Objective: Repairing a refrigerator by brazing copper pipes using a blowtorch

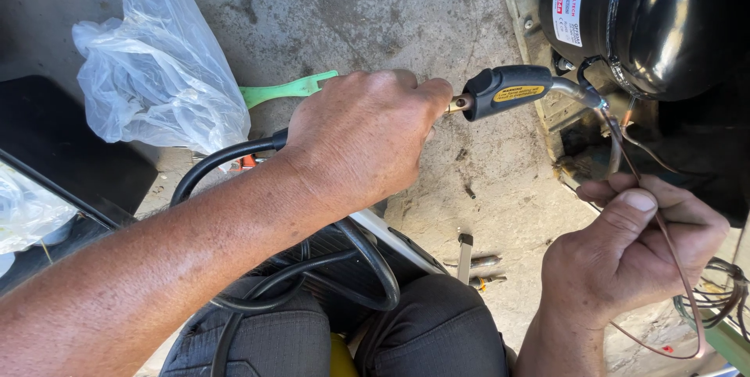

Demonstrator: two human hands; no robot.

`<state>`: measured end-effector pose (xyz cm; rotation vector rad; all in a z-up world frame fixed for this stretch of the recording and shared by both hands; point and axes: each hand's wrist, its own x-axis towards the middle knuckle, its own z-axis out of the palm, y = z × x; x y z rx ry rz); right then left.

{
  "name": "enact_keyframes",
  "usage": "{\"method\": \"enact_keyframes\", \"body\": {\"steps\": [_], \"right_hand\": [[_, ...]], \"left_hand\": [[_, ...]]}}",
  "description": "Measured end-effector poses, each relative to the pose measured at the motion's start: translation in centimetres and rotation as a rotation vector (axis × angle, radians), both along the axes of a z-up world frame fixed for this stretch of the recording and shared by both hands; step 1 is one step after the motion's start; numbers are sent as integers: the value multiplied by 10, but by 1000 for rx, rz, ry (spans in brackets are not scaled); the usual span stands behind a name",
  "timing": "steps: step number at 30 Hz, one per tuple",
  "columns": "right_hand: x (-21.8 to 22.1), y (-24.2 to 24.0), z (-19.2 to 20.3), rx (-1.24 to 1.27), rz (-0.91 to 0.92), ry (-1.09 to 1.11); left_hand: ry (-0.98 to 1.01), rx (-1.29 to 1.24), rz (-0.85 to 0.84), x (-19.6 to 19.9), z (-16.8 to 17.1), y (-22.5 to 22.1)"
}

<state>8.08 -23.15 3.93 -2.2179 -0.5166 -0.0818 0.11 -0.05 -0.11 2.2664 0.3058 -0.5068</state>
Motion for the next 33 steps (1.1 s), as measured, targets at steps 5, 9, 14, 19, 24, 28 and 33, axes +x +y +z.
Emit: {"method": "enact_keyframes", "body": {"steps": [5,9,14,19,24,28,33], "right_hand": [[0,-2,-2,14,5,6],[0,-2,-2,16,-3,12],[-1,-1,0,-43,10,4],[-3,1,1,-58,9,8],[-3,2,0,-49,13,6],[-2,2,0,-84,23,11],[-3,0,-1,-80,7,12]], "left_hand": [[5,-6,-4,0,0,0],[27,-8,-5,1,1,0],[29,-6,0,0,1,-1],[52,-4,-8,1,4,0],[61,-8,-8,1,4,0],[37,-3,-4,0,2,-1],[39,1,-10,0,3,0]]}}
